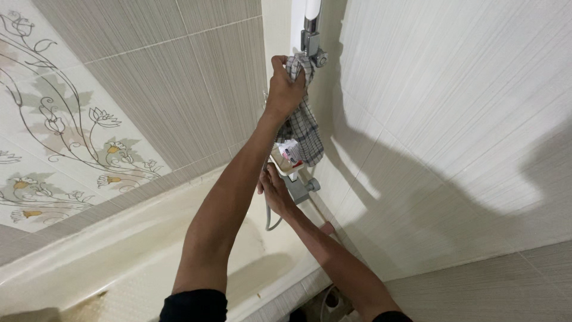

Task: The person wipes a metal shower hose with a checkered cloth. They repeatedly rub the cloth along the hose's length while holding it with the other hand.

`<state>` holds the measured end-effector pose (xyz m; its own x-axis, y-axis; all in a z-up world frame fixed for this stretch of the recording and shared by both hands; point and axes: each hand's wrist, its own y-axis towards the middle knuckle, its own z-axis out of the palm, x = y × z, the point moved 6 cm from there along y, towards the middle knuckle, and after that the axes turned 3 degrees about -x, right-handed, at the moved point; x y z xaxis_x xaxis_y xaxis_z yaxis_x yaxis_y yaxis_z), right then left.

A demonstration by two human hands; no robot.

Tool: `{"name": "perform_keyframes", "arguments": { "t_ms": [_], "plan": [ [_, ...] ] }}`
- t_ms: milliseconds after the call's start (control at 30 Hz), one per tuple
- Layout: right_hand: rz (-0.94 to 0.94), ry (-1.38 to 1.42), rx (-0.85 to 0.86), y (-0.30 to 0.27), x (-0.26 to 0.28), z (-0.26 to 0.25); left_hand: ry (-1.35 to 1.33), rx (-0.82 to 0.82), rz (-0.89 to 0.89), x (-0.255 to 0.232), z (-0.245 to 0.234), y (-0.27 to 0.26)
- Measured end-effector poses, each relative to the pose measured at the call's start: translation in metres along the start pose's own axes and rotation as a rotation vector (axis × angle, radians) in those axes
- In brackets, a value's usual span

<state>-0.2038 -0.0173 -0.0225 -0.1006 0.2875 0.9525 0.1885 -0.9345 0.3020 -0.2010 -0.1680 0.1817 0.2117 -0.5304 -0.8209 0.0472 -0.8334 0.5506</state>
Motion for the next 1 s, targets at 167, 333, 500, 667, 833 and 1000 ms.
{"name": "perform_keyframes", "arguments": {
  "t_ms": [167,333,500,667,833,1000],
  "plan": [
    [0.099,-0.054,-0.066,0.004,-0.005,-0.008,0.097,0.022,-0.045,0.006,-0.017,-0.016],
    [-0.033,-0.044,-0.018,0.007,-0.038,-0.014,0.163,0.096,-0.061,0.028,-0.044,-0.033],
    [0.191,-0.33,0.128,-0.005,-0.089,-0.004,0.25,0.1,0.012,0.047,-0.083,-0.061],
    [0.184,-0.368,0.226,-0.022,-0.108,0.024,0.168,0.16,-0.098,0.068,-0.112,-0.093],
    [0.387,-0.473,0.375,-0.047,-0.155,0.041,0.228,0.138,-0.093,0.074,-0.136,-0.117],
    [0.234,-0.627,0.433,-0.053,-0.212,0.041,0.274,0.161,-0.219,0.085,-0.147,-0.142]
  ]
}}
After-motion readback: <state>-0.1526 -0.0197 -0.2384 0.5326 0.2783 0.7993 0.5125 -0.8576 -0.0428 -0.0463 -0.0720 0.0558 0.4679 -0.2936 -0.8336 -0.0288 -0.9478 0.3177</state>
